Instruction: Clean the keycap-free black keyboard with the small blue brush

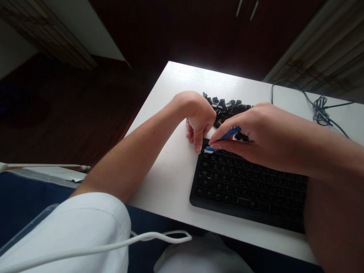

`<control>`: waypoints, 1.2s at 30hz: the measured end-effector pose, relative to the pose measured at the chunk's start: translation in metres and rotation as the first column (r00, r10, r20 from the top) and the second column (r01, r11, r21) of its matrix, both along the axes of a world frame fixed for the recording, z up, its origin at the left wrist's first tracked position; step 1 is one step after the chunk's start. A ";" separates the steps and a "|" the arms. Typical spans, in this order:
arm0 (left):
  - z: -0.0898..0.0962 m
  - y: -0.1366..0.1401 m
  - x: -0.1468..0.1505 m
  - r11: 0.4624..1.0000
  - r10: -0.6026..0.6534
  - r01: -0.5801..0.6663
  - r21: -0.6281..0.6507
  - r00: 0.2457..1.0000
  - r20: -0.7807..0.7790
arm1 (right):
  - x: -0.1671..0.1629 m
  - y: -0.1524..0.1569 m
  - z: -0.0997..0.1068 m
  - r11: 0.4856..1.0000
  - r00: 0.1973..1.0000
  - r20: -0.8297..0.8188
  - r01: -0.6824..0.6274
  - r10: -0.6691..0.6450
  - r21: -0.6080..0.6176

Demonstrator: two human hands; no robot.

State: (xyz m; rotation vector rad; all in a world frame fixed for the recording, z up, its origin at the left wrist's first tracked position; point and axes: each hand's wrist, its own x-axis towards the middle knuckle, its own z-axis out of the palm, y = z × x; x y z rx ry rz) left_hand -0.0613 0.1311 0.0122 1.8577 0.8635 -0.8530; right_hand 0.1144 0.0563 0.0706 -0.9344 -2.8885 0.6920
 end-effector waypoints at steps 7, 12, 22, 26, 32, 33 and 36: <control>0.000 0.000 0.001 0.997 0.071 -0.071 -0.020 0.997 -0.001 | -0.002 0.000 -0.005 0.999 0.999 0.028 0.032 -0.033 0.022; -0.001 0.002 0.000 0.999 0.007 -0.007 -0.042 1.000 -0.003 | -0.004 -0.002 -0.006 1.000 1.000 0.016 0.009 -0.009 0.023; 0.002 0.000 0.000 1.000 0.028 -0.028 0.009 1.000 -0.009 | -0.003 -0.004 0.003 0.995 0.996 -0.049 -0.083 0.080 -0.053; 0.003 0.000 0.001 0.999 0.032 -0.032 -0.006 0.999 -0.010 | -0.004 -0.003 0.001 0.997 0.999 -0.009 -0.053 0.053 -0.060; 0.004 -0.001 0.001 1.000 0.020 -0.020 0.015 1.000 0.002 | -0.006 -0.002 -0.001 0.999 0.999 0.020 -0.036 0.037 -0.036; 0.004 -0.001 0.001 1.000 0.022 -0.022 0.017 1.000 -0.004 | -0.006 -0.003 -0.002 0.999 0.999 0.018 -0.036 0.037 -0.030; 0.004 0.000 0.002 0.999 0.028 -0.028 0.017 0.999 -0.018 | -0.006 -0.002 -0.004 0.999 0.999 0.007 -0.038 0.039 -0.010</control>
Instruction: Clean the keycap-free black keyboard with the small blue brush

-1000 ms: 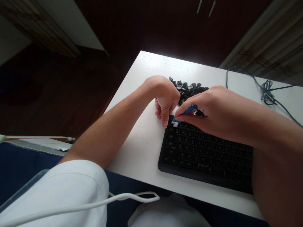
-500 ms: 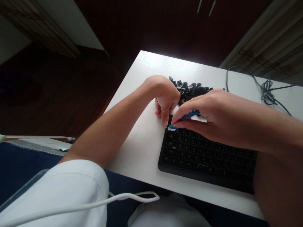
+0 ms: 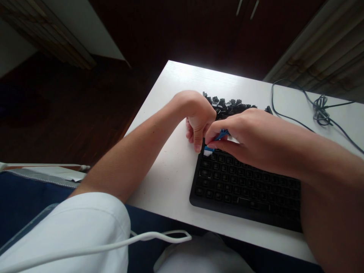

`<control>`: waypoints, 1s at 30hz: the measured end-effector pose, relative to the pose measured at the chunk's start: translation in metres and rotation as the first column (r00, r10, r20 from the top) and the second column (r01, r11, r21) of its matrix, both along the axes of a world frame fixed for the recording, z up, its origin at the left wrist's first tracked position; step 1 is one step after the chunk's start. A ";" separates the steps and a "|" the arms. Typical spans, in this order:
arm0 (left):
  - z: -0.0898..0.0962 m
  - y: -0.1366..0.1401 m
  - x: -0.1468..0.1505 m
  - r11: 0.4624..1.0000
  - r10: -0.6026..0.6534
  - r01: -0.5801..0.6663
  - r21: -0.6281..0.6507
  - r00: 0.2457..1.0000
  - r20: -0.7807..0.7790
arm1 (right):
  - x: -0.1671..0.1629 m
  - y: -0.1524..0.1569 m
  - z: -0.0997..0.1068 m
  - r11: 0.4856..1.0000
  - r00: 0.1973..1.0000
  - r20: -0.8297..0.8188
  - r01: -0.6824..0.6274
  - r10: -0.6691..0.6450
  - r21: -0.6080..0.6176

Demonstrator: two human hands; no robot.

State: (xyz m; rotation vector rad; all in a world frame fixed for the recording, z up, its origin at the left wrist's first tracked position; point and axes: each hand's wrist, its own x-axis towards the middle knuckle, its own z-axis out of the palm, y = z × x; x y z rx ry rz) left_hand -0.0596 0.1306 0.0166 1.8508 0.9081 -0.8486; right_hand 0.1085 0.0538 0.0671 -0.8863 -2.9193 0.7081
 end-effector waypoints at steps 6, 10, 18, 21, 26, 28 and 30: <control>0.001 0.000 0.001 0.997 0.072 -0.072 -0.041 0.997 -0.001 | -0.001 0.002 -0.003 1.000 1.000 -0.012 0.006 -0.006 0.015; 0.001 -0.001 0.001 0.998 0.057 -0.056 -0.039 0.998 0.005 | 0.000 0.003 -0.003 0.998 1.000 -0.001 0.024 -0.024 0.052; 0.000 0.000 0.001 1.000 0.003 -0.002 -0.013 1.000 0.010 | 0.000 0.002 -0.003 0.996 0.998 0.015 0.056 -0.057 0.063; 0.000 0.000 0.001 1.000 -0.009 0.009 -0.005 1.000 0.021 | 0.000 0.002 -0.004 0.996 0.999 0.013 0.044 -0.045 0.075; -0.001 0.000 0.000 1.000 -0.018 0.018 -0.017 1.000 0.017 | 0.001 0.001 -0.005 0.997 0.999 -0.015 0.036 -0.035 0.070; -0.002 0.000 0.000 1.000 -0.024 0.024 -0.017 1.000 0.012 | 0.001 0.000 -0.005 0.998 0.999 -0.024 0.035 -0.034 0.044; -0.003 0.001 0.000 0.999 -0.033 0.034 -0.018 0.999 0.012 | 0.000 0.000 -0.005 1.000 0.999 -0.026 0.032 -0.032 0.001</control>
